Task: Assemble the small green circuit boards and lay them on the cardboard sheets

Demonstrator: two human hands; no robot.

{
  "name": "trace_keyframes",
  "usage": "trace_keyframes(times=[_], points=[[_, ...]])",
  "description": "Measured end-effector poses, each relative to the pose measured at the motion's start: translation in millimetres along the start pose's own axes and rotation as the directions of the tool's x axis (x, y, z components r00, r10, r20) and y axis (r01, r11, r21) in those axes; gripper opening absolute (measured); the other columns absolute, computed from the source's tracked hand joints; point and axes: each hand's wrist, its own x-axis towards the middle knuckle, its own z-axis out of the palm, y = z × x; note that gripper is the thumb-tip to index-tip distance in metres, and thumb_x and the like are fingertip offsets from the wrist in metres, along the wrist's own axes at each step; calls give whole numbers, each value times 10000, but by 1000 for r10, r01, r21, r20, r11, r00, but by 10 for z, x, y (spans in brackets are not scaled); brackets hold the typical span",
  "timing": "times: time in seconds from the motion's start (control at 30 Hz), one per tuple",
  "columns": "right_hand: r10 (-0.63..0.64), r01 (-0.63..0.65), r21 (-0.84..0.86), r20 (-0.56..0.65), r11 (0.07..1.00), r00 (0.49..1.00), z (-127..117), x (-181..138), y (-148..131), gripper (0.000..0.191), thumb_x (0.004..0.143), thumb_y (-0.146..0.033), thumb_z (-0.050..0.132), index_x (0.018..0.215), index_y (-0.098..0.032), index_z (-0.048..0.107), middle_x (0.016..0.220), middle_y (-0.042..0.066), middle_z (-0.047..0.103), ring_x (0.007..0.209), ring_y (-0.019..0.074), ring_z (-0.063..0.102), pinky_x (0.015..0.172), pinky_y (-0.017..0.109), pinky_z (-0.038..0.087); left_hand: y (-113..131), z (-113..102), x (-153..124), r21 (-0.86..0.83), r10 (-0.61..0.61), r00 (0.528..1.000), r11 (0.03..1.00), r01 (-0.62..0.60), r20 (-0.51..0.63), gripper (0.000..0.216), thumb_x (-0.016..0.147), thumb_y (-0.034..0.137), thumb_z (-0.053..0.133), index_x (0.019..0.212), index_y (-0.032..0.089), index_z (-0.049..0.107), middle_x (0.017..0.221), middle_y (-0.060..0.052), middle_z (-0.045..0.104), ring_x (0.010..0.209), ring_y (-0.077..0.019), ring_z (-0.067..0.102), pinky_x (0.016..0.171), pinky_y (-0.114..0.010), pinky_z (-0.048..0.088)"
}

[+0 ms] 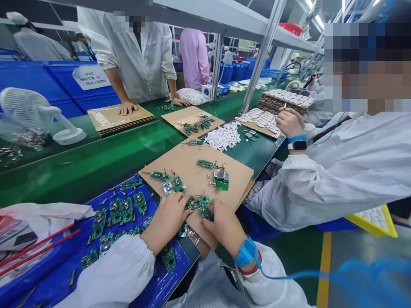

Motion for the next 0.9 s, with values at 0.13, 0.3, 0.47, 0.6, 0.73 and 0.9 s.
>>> trace_keyframes(times=[0.13, 0.3, 0.47, 0.6, 0.73, 0.9], points=[[-40, 41, 25, -27, 999, 999, -165, 14, 85, 150, 733, -216, 610, 867, -147, 615, 774, 44, 588, 709, 177, 537, 624, 289, 403, -16, 36, 39, -83, -35, 999, 996, 34, -9, 228, 846, 224, 574, 1042, 115, 616, 1020, -122, 606, 983, -301, 505, 838, -435, 415], [-82, 109, 145, -183, 983, 980, -313, -34, 117, 190, 746, -227, 614, 924, -160, 608, 835, 51, 588, 724, 175, 537, 635, 299, 436, -43, -31, 45, -274, -57, 998, 961, 47, -29, 195, 805, 197, 612, 983, 122, 637, 1049, -102, 618, 1014, -262, 532, 896, -388, 425], [-159, 248, 241, -336, 938, 928, -357, -115, 18, 202, 756, -198, 639, 949, -200, 578, 924, 46, 580, 812, 172, 555, 683, 297, 472, -75, -317, -29, -490, -150, 988, 864, 112, -38, 223, 780, 155, 603, 1002, 153, 629, 869, -28, 662, 760, -171, 613, 696, -275, 489], [-211, 389, 321, -471, 863, 856, -354, -148, -87, 216, 754, -146, 649, 940, -217, 564, 917, 39, 538, 817, 162, 559, 672, 285, 489, -94, -566, -171, -718, -201, 980, 681, 145, 7, 259, 734, 203, 684, 993, 221, 676, 831, 7, 674, 716, -166, 611, 665, -275, 491], [-274, 515, 351, -548, 782, 790, -334, -164, -161, 270, 741, -113, 663, 962, -224, 554, 907, 31, 498, 795, 155, 552, 653, 288, 498, -58, -690, -318, -834, -218, 973, 521, 182, 77, 266, 707, 275, 728, 971, 267, 691, 828, 6, 683, 738, -176, 628, 644, -267, 517], [-298, 583, 364, -597, 727, 745, -293, -203, -231, 331, 727, -100, 680, 993, -236, 538, 911, 26, 482, 806, 157, 543, 666, 299, 490, 22, -692, -394, -962, -255, 967, 265, 74, 4, 256, 674, 208, 770, 903, 291, 693, 1064, 3, 691, 964, -180, 645, 811, -230, 523]])
